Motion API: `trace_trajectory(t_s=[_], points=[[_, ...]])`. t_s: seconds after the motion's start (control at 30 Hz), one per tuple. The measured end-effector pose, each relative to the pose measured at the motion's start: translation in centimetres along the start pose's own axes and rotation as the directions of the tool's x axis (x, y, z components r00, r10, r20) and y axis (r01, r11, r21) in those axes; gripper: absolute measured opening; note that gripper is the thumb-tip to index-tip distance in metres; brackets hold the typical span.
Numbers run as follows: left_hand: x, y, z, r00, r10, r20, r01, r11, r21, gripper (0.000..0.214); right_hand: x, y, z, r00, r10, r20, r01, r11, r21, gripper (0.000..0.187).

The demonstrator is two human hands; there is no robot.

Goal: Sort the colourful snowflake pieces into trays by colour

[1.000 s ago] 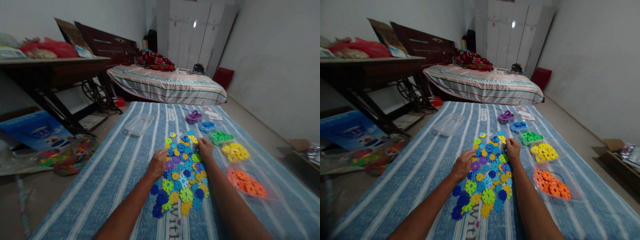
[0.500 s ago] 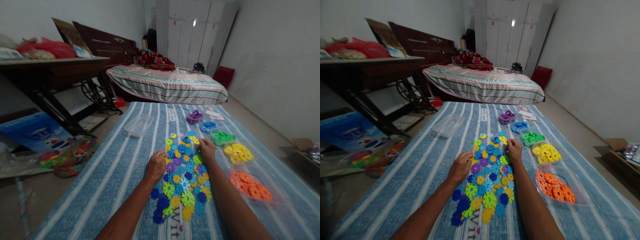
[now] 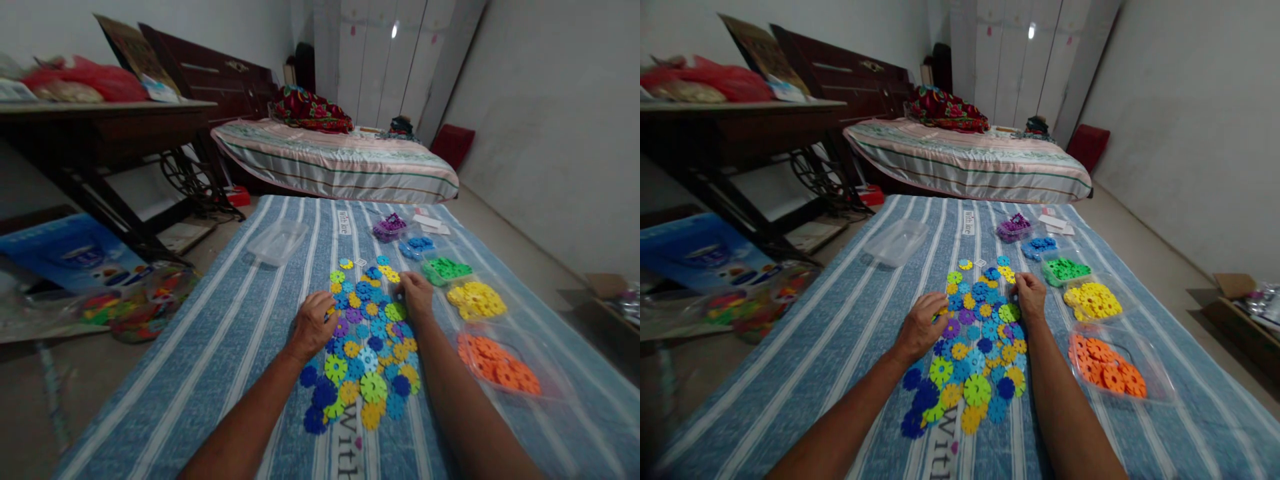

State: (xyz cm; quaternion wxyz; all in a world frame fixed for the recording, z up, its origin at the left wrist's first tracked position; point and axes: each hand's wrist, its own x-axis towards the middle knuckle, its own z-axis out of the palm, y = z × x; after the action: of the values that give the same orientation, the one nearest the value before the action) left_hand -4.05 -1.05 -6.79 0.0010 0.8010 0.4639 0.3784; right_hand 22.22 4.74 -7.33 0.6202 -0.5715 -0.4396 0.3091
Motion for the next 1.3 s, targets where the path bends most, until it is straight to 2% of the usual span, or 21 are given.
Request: trace_trajectory(t_s=[0.13,0.27,0.47,0.6,0.93,1.03,1.13,1.2,1.27,1.3], points=[[0.1,0.4,0.2,0.997,0.064,0.042,-0.065,0.998,0.027,0.017,0.0,0.0,0.0,1.0,0.008,0.005,-0.008,1.0,-0.005,0.032],[0.4,1.5,0.4,0.983,0.097,0.155,-0.106,0.993,0.049,0.024,0.0,-0.1,0.0,1.0,0.022,0.007,-0.022,1.0,-0.006,0.033],[1.5,3.8,0.9,0.919,0.095,0.384,-0.109,0.994,0.014,0.035,0.1,-0.3,0.1,1.0,0.006,-0.001,-0.006,1.0,-0.02,0.035],[1.8,4.4,1.3,0.888,0.113,0.447,-0.104,0.994,-0.044,0.035,0.3,-0.1,0.1,1.0,-0.009,0.01,0.009,0.999,-0.031,0.035],[0.4,5.5,0.5,0.866,0.257,0.428,-0.197,0.964,-0.179,0.021,0.2,-0.4,0.1,1.0,0.01,0.0,-0.009,0.998,-0.063,0.034],[0.1,5.8,0.0,0.855,0.271,0.442,-0.186,0.956,-0.226,0.019,0.2,-0.5,0.1,1.0,0.006,0.0,-0.006,0.998,-0.056,0.033],[0.4,6.4,-0.8,0.869,0.271,0.415,-0.155,0.944,-0.292,0.019,0.2,-0.3,0.1,1.0,-0.009,-0.005,0.009,0.998,-0.06,0.031],[1.0,7.4,-2.0,0.912,0.214,0.351,-0.083,0.932,-0.352,0.02,0.3,-0.2,0.1,1.0,-0.015,-0.005,0.015,0.998,-0.06,0.031],[1.4,9.0,-3.9,0.959,0.066,0.277,0.057,0.908,-0.414,0.025,0.4,0.0,0.2,1.0,-0.014,0.003,0.014,0.998,-0.059,0.031],[1.4,9.9,-5.2,0.957,0.001,0.289,0.132,0.888,-0.441,0.027,0.5,0.0,0.2,1.0,-0.016,0.009,0.016,0.998,-0.062,0.031]])
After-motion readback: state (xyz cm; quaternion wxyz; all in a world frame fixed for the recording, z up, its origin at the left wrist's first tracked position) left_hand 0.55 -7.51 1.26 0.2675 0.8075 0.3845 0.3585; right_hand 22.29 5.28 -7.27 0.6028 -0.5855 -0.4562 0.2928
